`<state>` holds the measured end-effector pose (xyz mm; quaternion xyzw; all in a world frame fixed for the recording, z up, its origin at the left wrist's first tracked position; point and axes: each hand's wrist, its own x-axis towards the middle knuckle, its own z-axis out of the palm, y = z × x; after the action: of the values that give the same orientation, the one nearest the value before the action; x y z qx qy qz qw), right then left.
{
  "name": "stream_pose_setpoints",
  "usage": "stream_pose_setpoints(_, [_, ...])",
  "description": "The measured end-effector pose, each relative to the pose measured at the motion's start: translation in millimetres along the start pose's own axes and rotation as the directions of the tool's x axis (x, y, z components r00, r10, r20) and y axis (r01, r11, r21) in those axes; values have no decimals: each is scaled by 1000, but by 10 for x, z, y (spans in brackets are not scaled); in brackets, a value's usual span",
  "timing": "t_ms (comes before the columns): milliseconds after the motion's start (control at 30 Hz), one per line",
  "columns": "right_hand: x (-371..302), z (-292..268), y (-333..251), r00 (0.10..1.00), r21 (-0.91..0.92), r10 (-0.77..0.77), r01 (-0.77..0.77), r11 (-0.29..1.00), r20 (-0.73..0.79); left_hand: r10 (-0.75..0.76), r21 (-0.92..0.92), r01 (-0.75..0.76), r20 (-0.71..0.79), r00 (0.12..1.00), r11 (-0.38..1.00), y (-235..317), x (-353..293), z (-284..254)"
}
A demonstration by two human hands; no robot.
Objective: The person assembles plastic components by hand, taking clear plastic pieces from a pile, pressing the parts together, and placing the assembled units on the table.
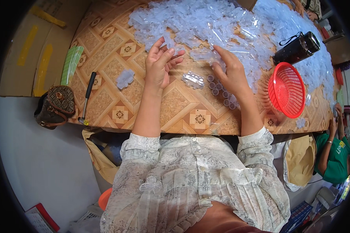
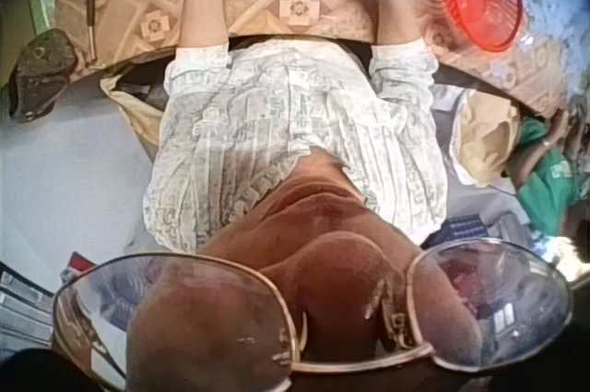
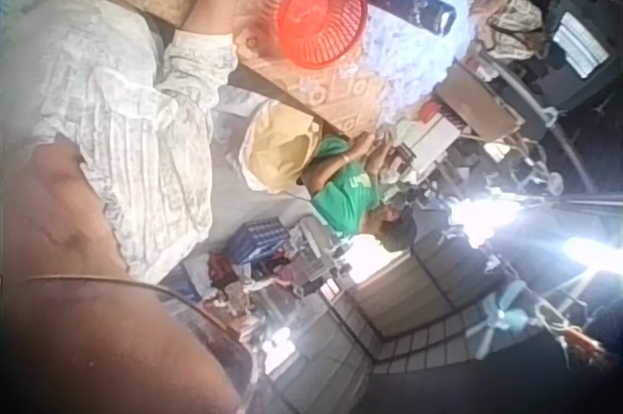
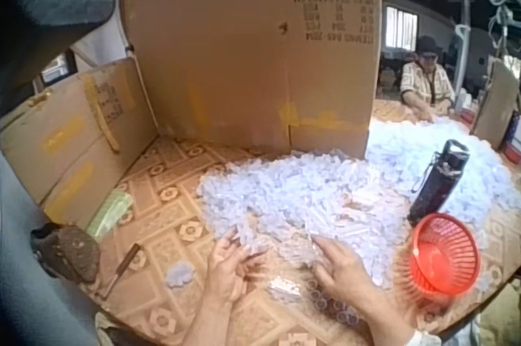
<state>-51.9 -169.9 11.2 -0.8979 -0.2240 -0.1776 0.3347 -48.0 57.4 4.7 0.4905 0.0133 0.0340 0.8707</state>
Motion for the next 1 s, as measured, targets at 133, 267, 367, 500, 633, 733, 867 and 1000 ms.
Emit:
stream_pose_setpoints(133, [-23,-41,4,996,-292,-84,74,953,-22,102,-63,-103,-17,995,993,66,63,-130])
stream_pose_setpoints(267, [-35,-61,-62,998,-198,-48,37,979,-50,197,-136,-211,-113,974,968,135,89,-205])
stream_pose_setpoints(367, [-16,-139,-154,997,-158,-67,62,985,-27,218,-183,-249,-176,960,951,149,88,-201])
stream_pose_setpoints(500, [88,-310,-388,994,-73,-44,51,996,95,175,-178,-191,-103,979,965,142,65,-188])
stream_pose_setpoints(633, [299,-159,-477,976,-47,-84,95,994,199,122,-219,-123,-16,992,968,141,55,-158])
stream_pose_setpoints(733, [559,222,-378,950,-21,-191,202,979,245,117,-245,-109,18,993,963,144,50,-118])
stream_pose_setpoints(867, [765,618,-322,903,15,-298,309,951,311,129,-276,-105,71,989,955,165,44,-65])
stream_pose_setpoints(1000, [844,807,-344,855,47,-87,73,996,511,122,-325,-82,105,987,942,162,23,-125])
